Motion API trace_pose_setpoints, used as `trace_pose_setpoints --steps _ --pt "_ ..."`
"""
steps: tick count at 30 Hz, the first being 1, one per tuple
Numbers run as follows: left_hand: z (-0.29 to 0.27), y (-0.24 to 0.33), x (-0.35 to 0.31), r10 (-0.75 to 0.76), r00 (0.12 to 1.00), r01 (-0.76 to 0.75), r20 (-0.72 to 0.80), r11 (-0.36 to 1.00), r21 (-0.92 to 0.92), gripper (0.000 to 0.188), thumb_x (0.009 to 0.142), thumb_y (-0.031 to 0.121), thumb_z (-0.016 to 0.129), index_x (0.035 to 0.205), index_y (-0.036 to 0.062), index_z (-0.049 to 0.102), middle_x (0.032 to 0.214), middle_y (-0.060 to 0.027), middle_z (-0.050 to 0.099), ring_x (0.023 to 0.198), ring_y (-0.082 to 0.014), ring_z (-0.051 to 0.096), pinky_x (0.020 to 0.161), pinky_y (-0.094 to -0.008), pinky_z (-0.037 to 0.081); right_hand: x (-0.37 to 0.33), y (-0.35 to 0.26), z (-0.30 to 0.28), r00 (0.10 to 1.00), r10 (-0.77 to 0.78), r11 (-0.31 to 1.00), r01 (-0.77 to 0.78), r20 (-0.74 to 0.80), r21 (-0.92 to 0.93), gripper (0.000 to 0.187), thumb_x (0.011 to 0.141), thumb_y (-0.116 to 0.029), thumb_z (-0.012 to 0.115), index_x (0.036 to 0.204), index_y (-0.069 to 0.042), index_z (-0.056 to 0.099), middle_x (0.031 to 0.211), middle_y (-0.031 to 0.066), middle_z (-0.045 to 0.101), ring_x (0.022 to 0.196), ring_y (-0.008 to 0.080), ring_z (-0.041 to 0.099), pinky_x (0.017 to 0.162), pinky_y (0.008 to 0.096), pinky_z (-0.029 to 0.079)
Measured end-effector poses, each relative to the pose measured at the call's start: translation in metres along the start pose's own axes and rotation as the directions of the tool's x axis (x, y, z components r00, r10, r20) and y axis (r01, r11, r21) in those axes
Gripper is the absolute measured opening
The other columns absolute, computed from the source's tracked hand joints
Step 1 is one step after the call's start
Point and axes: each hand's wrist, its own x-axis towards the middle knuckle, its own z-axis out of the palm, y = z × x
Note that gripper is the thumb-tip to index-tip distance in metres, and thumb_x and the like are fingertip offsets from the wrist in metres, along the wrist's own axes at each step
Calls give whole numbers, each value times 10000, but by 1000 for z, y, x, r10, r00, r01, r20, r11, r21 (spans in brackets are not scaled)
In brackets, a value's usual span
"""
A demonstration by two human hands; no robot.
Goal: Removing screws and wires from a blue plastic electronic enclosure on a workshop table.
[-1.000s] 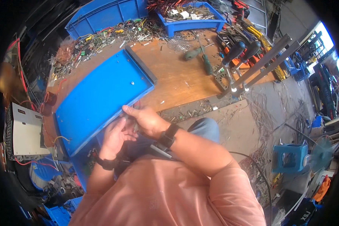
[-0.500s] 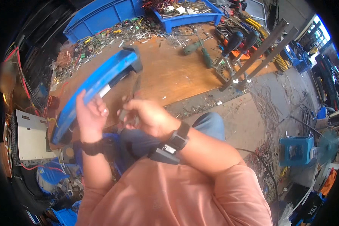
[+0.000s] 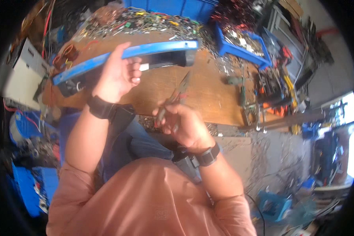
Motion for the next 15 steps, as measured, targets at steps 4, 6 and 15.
trace_pose_setpoints --steps 4,6,15 --pt "3 -5 -13 18 999 -18 -36 1000 4 457 775 498 609 722 46 573 575 -20 520 463 -129 463 439 -253 340 14 8 18 994 70 993 -77 -88 -84 321 875 -180 490 1159 -33 466 1009 157 599 764 229 616 443 232 425" --pt "-1 -8 -16 32 999 -31 -35 999 22 456 774 495 613 725 43 574 586 -20 530 463 -131 472 441 -252 340 24 5 24 994 63 985 -76 -86 -156 314 894 -186 465 1165 -28 456 1030 170 593 790 230 609 461 233 452" --pt "0 -13 -16 70 997 -70 -15 997 18 466 767 506 618 706 46 581 559 -18 529 470 -121 489 432 -247 351 49 -14 25 983 33 986 -62 -178 -157 236 917 -183 417 1087 -31 480 1043 167 615 802 223 609 546 258 468"
